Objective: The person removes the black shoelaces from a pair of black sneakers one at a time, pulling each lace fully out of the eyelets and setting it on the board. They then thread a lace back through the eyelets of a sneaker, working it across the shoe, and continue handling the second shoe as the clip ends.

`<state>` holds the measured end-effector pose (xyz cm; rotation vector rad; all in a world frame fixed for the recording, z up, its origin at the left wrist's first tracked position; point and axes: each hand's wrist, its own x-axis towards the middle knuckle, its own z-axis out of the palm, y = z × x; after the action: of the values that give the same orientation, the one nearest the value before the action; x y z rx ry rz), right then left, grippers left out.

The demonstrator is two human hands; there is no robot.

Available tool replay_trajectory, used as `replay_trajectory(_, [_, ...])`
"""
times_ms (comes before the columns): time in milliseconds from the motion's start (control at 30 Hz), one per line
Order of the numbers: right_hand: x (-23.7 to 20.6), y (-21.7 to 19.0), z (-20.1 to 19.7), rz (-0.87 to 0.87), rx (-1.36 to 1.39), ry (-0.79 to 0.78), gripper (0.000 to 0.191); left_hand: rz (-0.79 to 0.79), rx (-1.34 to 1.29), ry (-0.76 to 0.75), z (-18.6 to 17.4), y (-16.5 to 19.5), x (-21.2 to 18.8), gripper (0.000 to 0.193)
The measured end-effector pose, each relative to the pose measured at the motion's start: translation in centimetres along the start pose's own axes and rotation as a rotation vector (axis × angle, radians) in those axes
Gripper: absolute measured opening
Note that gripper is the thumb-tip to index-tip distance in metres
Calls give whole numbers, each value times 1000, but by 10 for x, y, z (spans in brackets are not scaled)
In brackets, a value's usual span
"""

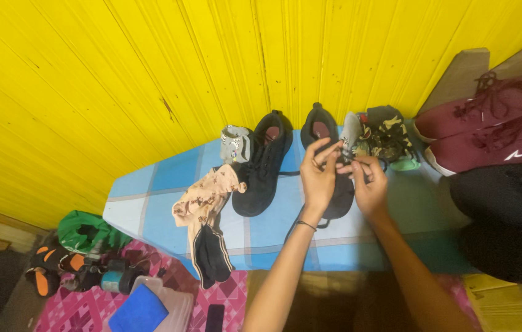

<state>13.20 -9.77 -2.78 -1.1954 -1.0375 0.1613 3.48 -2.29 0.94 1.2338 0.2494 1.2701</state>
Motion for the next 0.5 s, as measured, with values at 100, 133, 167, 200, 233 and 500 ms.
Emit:
replay_trajectory(100, [-1, -1, 1, -61, -37, 16, 13, -189, -182, 38, 9, -9, 3, 32])
replay_trajectory(133, [-1, 0, 1, -59, -49, 34, 12, -174, -190, 31, 13, -11, 2, 31])
replay_trajectory(167, [0, 1, 1, -57, -62, 54, 12, -159, -199, 24, 19, -15, 0, 30])
replay_trajectory(200, [-1, 1, 0, -53, -76, 72, 12, -146, -208, 19, 22, -17, -2, 30])
replay_trajectory(233, [-2, 2, -1, -14, -78, 100, 11, -168, -223, 18, 23, -19, -4, 31])
replay_trajectory(500, [-4, -7, 1, -68, -202, 87, 10, -277, -302, 96, 24, -13, -1, 29])
